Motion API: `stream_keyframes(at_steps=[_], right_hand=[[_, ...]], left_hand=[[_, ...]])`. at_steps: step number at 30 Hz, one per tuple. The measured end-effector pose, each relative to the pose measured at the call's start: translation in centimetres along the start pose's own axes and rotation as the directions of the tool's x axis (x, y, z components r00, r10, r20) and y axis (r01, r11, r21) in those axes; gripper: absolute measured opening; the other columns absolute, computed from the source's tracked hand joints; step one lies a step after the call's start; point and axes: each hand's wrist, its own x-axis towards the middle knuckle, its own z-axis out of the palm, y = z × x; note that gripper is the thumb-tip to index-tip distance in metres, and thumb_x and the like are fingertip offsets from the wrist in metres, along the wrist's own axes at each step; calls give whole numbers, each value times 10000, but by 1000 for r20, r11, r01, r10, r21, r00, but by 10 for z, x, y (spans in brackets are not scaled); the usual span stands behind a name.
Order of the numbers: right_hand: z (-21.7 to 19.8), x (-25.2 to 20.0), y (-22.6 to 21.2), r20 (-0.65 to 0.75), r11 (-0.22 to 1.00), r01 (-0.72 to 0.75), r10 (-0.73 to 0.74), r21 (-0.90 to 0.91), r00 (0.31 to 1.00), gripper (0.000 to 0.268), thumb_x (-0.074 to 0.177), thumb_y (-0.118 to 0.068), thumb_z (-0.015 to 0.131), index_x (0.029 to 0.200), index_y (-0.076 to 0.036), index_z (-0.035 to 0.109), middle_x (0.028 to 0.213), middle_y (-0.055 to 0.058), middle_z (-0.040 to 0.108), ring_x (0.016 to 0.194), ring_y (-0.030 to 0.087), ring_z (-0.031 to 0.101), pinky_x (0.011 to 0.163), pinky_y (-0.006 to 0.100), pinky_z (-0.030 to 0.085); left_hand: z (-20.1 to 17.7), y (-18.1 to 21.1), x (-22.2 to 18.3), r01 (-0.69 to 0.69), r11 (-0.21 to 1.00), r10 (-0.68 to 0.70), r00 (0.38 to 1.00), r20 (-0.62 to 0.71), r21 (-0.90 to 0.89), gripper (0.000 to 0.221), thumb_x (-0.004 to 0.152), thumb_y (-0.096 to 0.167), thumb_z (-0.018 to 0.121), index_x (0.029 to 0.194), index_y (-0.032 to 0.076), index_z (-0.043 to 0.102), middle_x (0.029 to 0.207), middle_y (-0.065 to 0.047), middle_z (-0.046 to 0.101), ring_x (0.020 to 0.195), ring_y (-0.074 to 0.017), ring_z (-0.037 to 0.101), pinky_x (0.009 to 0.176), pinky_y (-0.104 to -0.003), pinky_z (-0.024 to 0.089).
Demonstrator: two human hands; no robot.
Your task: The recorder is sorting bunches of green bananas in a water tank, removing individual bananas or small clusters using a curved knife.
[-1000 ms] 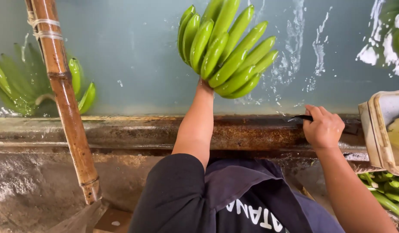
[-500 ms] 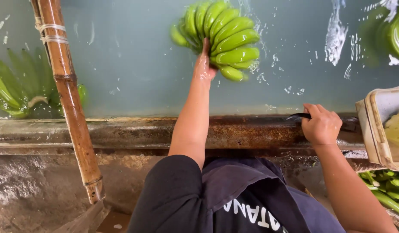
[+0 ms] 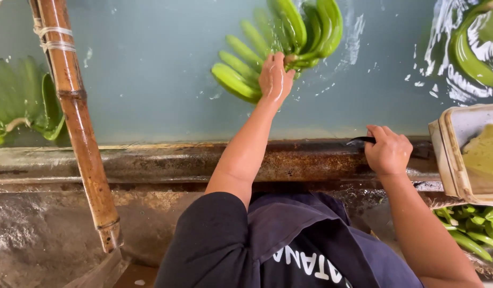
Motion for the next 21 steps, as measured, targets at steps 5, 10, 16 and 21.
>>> stream_keyframes(at_steps=[5,10,16,21], right_hand=[[1,1,1,15,1000,-12,12,9,1000,214,897,-132,705,1094,-179,772,975,33,722,791,314,646,775,418,522],[3,0,1,6,1000,-9,9,15,1000,132,932,-139,714,1048,-171,767,941,32,724,803,314,647,775,417,520],[8,-3,8,22,1000,8,-9,20,1000,190,900,-128,706,1079,-158,763,950,23,718,781,288,651,802,411,520],[10,-7,9,17,1000,-5,5,24,1000,218,873,-114,695,1072,-167,767,955,6,719,794,285,653,816,406,526]], left_hand=[[4,-5,-51,-237,965,250,961,-117,109,334,841,55,782,1118,137,615,1193,-90,644,1138,-290,621,978,-476,495],[22,5,-121,-60,888,1,992,-130,-455,286,922,215,733,1163,127,609,1277,-99,615,1278,-280,566,1147,-468,413],[18,-24,-59,755,-95,-671,434,602,-649,828,966,665,594,1464,12,493,1578,-279,330,1429,-456,336,1167,-585,267],[69,-88,-15,645,-283,-565,486,666,-710,873,794,591,539,1542,181,353,1565,-168,367,1381,-396,400,1118,-663,255]])
